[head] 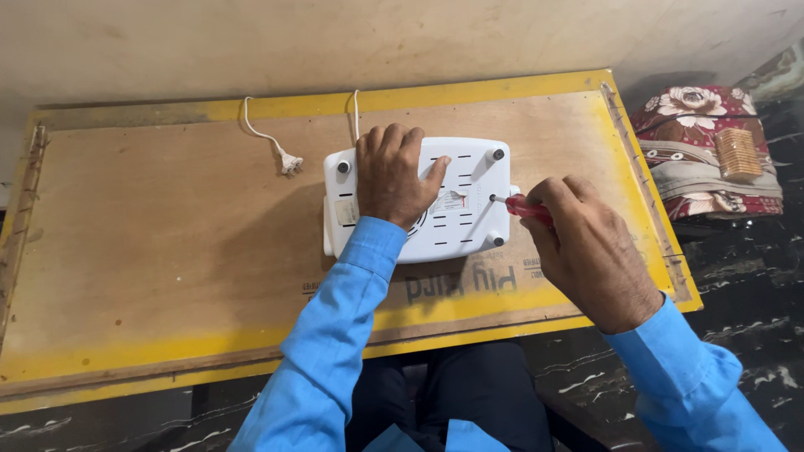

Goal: The person holds a small white electric appliance upside down on a board-covered table and uses a red screwdriver to unscrew screws from its base, working around the base one screw at a time. The person repositions the appliance and continues loosening screws throughout the clip.

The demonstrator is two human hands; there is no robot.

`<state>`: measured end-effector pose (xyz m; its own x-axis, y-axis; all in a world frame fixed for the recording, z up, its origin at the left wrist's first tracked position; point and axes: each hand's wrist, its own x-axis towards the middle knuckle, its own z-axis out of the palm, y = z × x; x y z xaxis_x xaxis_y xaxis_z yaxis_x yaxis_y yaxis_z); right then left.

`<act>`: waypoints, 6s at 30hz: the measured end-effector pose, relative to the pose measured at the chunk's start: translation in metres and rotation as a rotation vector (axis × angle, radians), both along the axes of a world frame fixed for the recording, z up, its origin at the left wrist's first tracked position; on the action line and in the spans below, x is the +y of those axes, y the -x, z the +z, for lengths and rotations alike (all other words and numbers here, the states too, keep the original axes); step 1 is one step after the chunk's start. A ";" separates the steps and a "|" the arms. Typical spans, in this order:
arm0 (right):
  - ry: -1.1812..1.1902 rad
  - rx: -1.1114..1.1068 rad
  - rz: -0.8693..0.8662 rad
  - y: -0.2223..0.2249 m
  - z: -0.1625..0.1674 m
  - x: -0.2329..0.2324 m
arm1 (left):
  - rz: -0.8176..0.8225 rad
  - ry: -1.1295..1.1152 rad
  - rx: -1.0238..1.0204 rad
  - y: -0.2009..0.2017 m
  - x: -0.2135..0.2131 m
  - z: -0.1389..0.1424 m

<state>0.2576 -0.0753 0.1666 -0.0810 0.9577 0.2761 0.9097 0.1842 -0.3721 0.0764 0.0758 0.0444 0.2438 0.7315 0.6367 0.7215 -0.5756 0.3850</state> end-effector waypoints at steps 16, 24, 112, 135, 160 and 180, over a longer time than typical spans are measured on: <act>0.175 -0.097 -0.193 0.008 0.006 0.006 | -0.004 0.003 -0.010 0.000 0.000 0.001; -0.054 -0.023 0.090 -0.002 0.009 0.009 | -0.005 0.011 -0.008 0.000 0.001 0.000; -0.466 1.090 -0.019 0.030 -0.088 0.031 | -0.015 0.008 0.006 0.001 -0.001 0.003; 0.078 -0.020 -0.026 -0.006 0.004 0.013 | -0.037 0.011 -0.028 0.000 -0.002 0.002; 0.293 -0.330 -0.135 0.007 0.008 0.016 | -0.028 -0.006 -0.032 -0.001 0.000 0.001; 0.017 -0.233 0.204 0.000 0.010 0.005 | -0.018 0.013 -0.028 -0.001 -0.001 0.002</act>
